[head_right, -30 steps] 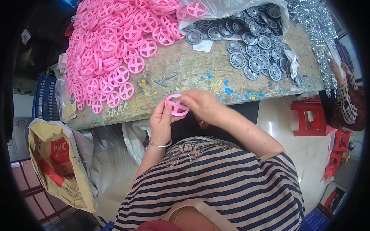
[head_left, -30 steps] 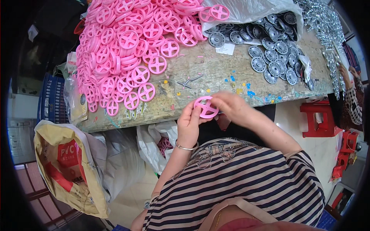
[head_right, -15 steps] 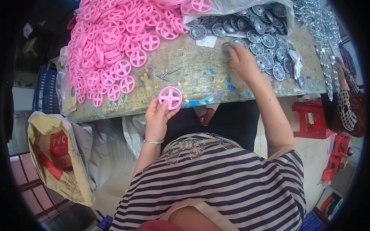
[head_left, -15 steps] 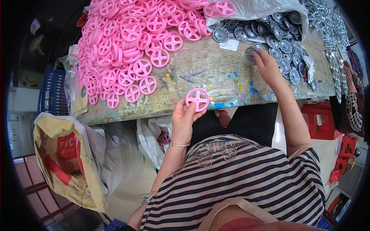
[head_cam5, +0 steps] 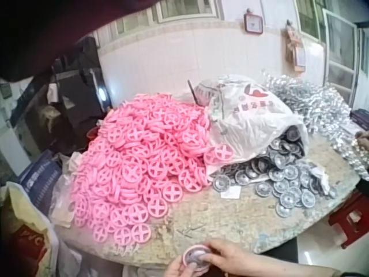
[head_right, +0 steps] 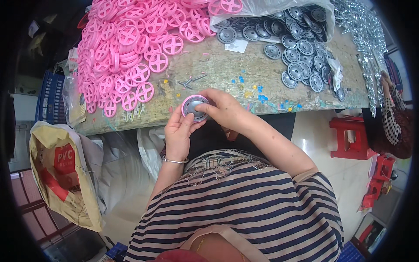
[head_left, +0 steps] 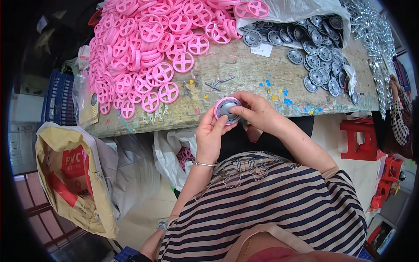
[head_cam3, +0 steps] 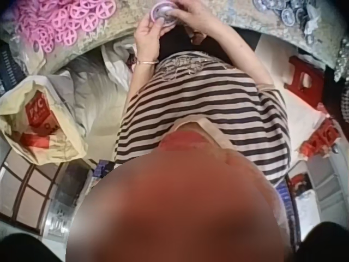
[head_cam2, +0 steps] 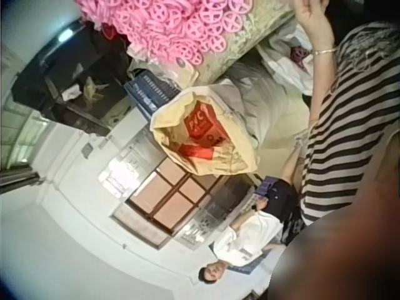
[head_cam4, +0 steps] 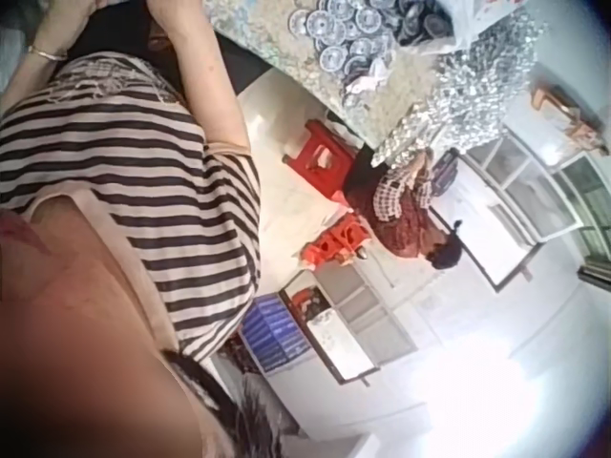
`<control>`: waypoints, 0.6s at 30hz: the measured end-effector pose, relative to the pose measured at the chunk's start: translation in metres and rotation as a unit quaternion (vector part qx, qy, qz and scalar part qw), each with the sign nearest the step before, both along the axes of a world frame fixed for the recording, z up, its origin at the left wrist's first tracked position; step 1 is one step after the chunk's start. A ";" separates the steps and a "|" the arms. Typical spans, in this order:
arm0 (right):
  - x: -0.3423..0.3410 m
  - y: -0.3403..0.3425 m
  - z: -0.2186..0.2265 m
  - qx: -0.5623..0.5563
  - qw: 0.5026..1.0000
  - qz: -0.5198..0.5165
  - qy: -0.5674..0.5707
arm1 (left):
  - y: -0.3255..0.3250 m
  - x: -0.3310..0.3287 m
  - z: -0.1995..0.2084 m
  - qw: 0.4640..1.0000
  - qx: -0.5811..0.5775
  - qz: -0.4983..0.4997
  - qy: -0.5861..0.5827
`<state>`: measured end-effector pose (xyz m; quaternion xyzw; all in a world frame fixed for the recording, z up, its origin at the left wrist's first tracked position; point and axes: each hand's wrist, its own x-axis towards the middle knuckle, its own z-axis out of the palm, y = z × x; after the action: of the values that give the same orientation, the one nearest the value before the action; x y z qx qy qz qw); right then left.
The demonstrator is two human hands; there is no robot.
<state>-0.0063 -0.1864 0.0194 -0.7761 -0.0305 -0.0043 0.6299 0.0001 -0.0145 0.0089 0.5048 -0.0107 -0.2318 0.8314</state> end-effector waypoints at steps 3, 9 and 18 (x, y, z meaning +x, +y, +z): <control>-0.001 0.000 0.010 -0.004 0.988 0.009 0.154 | 0.002 -0.002 -0.005 1.000 0.025 -0.010 -0.017; -0.002 0.013 0.003 -0.028 0.984 0.004 0.175 | 0.010 -0.006 -0.008 0.998 0.053 -0.001 -0.020; 0.007 0.048 -0.007 -0.057 0.989 0.057 0.122 | 0.042 -0.014 -0.019 0.996 0.059 0.073 -0.008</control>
<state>0.0004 -0.1385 0.0120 -0.8024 0.0021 0.1276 0.5830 -0.0140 0.0278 -0.0102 0.5541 0.0336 -0.1664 0.8149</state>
